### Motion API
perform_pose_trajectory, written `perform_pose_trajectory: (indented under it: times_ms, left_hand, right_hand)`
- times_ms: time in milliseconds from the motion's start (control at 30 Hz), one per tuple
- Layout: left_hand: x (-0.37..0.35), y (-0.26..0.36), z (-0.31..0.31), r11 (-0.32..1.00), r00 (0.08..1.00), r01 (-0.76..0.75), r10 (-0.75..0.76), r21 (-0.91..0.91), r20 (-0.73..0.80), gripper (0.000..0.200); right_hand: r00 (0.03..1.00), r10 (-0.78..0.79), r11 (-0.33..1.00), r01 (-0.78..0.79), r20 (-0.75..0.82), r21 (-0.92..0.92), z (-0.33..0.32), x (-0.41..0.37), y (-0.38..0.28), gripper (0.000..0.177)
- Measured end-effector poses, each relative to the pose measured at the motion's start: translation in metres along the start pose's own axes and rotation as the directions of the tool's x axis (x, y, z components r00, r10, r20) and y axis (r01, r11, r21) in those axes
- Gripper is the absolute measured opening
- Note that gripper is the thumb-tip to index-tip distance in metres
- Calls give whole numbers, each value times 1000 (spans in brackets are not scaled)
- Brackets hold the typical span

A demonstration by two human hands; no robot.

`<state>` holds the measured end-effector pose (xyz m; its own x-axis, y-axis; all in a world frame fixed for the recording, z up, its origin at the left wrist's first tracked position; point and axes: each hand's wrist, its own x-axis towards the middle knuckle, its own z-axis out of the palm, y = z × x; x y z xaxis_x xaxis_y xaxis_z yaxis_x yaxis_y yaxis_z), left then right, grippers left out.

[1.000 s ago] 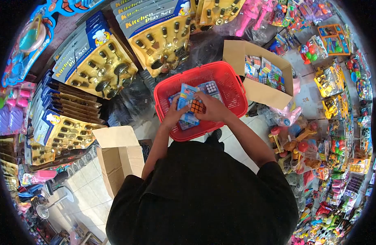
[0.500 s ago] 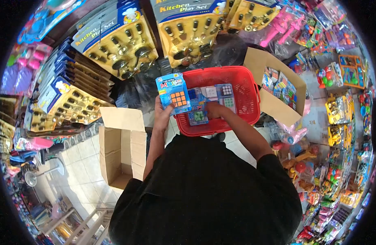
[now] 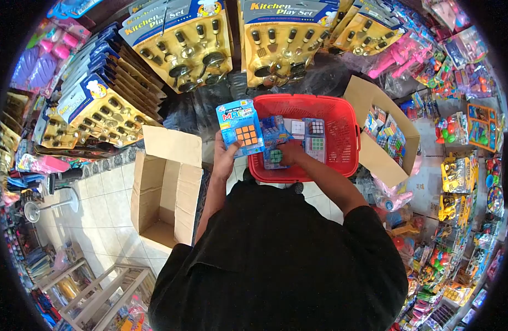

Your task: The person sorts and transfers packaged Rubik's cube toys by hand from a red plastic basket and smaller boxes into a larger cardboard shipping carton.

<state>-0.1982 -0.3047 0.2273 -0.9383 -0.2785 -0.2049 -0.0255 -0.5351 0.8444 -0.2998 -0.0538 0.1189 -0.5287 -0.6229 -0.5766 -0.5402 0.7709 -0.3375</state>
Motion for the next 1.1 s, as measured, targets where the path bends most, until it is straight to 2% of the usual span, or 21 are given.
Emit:
perform_pose_trajectory:
  times_ms: [100,167,267,367,433,467,567,667,700,800,833,933,967,1067,1100]
  left_hand:
    - [1,3,7,1000,999,14,-14,-19,30,46]
    - [2,4,11,998,997,18,-14,-56,78,46]
    - [7,-3,13,989,989,58,-38,-137,145,46]
    - [11,-7,22,993,987,51,-34,-109,158,46]
    - [14,-7,30,990,982,81,-59,-117,182,47]
    - [15,-7,35,988,979,96,-72,-121,192,47]
    - [18,-8,49,986,964,127,-98,-105,248,48]
    - [22,-14,58,973,941,189,-143,-128,306,44]
    - [22,-15,62,961,934,225,-167,-158,315,40]
    - [28,-18,61,892,861,347,-180,-290,476,41]
    - [30,-24,57,901,836,332,-144,-278,529,51]
    - [32,-37,39,936,848,291,-155,-200,507,62]
    - [31,-36,34,936,857,298,-176,-186,485,68]
    - [28,-27,26,948,870,262,-152,-179,469,68]
    - [27,-26,22,942,876,265,-145,-207,461,68]
  right_hand:
    - [996,-94,985,93,-4,145,-13,-5,17,73]
    - [991,-126,950,132,-40,282,-44,-32,17,71]
    - [987,-141,825,75,75,560,-103,-77,19,63]
    - [986,-93,754,162,-142,636,-149,-126,16,66]
    - [931,-54,665,303,-360,683,-151,-140,19,64]
    - [887,-26,621,376,-461,688,-152,-146,18,63]
    - [834,54,571,425,-549,702,-173,-171,-13,65]
    - [778,25,701,434,-628,565,-181,-175,-50,65]
    - [810,11,713,404,-586,573,-186,-176,-61,63]
    - [722,-123,751,517,-681,412,-176,-156,-72,63]
    - [725,-123,757,510,-677,409,-175,-154,-77,66]
    - [660,-177,806,524,-730,277,-168,-141,-87,68]
    - [659,-174,813,516,-732,271,-167,-137,-90,69]
    - [691,-144,707,573,-708,415,-171,-131,-99,62]
    - [667,-112,664,602,-737,444,-171,-128,-98,60]
